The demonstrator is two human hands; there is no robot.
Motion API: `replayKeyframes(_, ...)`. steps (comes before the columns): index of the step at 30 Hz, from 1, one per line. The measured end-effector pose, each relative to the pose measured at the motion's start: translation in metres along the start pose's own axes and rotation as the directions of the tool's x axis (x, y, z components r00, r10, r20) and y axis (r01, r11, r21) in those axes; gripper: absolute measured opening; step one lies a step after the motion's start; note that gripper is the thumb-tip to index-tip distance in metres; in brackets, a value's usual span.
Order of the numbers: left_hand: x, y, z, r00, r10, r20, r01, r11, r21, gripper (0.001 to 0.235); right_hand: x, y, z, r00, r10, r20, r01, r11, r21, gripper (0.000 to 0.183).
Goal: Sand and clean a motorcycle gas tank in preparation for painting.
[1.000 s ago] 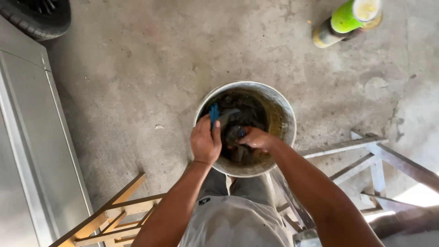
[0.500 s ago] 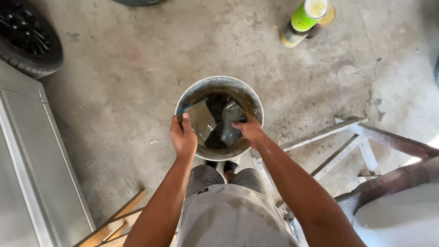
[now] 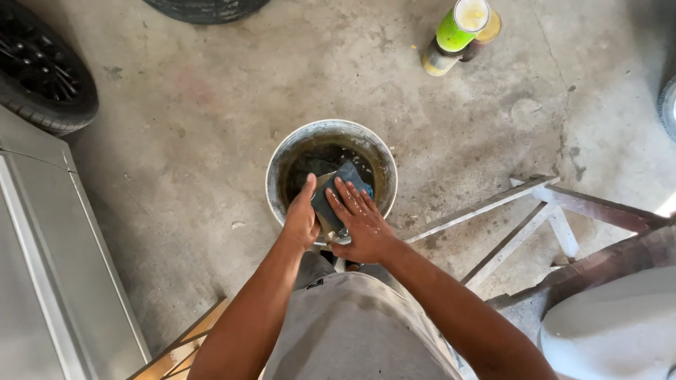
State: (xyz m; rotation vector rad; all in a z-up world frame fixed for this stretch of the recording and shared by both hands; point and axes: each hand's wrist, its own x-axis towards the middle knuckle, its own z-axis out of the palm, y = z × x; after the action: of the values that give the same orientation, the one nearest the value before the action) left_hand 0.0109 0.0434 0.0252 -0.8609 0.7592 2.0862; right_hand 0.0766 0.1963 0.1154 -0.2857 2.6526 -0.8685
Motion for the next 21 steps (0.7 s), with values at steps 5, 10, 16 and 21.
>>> replayKeyframes(5, 0.008, 0.003, -0.016, 0.981, 0.075, 0.177, -0.119, 0.961, 0.251, 0.029, -0.01, 0.022, 0.015, 0.981, -0.052, -0.185, 0.073, 0.991, 0.109, 0.102)
replayKeyframes(10, -0.002, 0.027, -0.009, 0.982, 0.055, 0.181, -0.101, 0.962, 0.254, 0.027, 0.003, 0.06, 0.031, 0.758, 0.512, -0.405, -0.253, 0.802, 0.541, 0.097)
replayKeyframes(16, 0.008, 0.039, -0.018, 0.968, 0.111, 0.223, -0.185, 0.921, 0.342, 0.025, 0.002, 0.079, 0.024, 0.846, 0.53, -0.055, -0.149, 0.334, 0.931, 0.056)
replayKeyframes(21, 0.01, 0.046, -0.013, 0.979, 0.079, 0.189, -0.109, 0.982, 0.155, 0.025, -0.002, 0.069, 0.02, 0.738, 0.66, -0.14, -0.313, 0.519, 0.796, 0.027)
